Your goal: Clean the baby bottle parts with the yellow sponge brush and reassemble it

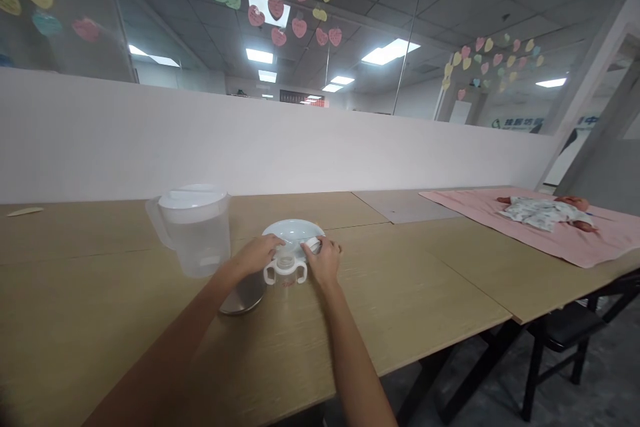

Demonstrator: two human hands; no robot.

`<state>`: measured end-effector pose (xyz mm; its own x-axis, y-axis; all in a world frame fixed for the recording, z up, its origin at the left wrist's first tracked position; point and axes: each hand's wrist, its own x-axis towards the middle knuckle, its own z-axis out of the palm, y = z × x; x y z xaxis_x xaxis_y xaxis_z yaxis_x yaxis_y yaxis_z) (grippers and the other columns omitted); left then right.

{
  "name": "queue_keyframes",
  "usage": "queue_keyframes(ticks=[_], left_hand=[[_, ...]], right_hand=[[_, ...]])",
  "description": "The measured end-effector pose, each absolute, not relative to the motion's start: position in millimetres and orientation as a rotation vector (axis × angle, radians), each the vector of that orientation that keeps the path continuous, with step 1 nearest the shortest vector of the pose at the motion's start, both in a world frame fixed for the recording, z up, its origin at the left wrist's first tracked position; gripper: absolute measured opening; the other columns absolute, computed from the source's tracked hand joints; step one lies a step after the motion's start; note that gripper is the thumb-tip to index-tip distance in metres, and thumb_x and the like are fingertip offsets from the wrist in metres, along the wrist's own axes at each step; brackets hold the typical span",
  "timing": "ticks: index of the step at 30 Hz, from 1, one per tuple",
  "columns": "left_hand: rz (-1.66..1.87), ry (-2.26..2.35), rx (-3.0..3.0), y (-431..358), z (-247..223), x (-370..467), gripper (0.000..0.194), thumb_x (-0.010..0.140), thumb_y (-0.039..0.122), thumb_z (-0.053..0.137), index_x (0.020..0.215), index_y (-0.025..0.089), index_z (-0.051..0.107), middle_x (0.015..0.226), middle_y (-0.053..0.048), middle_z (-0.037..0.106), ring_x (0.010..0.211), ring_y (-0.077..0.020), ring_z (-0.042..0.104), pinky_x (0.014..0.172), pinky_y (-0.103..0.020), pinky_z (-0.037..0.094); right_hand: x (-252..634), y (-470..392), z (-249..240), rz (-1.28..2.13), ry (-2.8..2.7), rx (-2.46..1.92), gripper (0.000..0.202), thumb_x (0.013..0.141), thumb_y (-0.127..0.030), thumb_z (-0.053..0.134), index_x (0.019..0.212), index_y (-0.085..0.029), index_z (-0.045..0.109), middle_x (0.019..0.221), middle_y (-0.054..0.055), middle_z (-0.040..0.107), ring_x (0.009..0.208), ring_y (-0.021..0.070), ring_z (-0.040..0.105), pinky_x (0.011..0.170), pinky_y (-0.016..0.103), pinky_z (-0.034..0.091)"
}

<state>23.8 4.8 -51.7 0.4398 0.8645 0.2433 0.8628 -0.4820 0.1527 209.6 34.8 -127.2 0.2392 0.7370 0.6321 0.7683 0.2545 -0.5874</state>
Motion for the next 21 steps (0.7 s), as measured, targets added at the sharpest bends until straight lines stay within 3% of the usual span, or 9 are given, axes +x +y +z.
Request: queue_keyframes(ticks=[5,15,21], left_hand=[[0.539,1.534,2.635,7,-54,20,0.042,0.085,0.013,0.034,0.120,0.018,0.056,0.124,-0.008,0.058,0.112,-0.0192,0.054,0.094,-0.031,0.043],[0.593,1.658,2.626,10,-59,14,0.048,0.085,0.019,0.038,0.133,0.019,0.040,0.133,-0.008,0.050,0.119,-0.0215,0.049,0.099,-0.036,0.039],[1.143,1.767,2.669,-10,-5,-8,0.052,0.085,0.020,0.040,0.136,0.017,0.032,0.142,-0.011,0.036,0.130,-0.0222,0.033,0.106,-0.038,0.031]], right_hand=[[209,32,-125,-0.075,-1.608,-1.524,0.039,0.075,-0.050,0.060,0.095,-0.017,0.068,0.091,0.010,0.068,0.095,0.0262,0.053,0.090,0.038,0.026],[207,35,-136,-0.081,-1.669,-1.591,0.036,0.081,-0.047,0.053,0.091,-0.017,0.072,0.116,0.013,0.056,0.111,0.0276,0.045,0.095,0.039,0.027],[209,38,-139,-0.058,-1.742,-1.537,0.041,0.085,-0.047,0.046,0.088,-0.015,0.072,0.117,0.017,0.052,0.116,0.0274,0.043,0.097,0.037,0.030]])
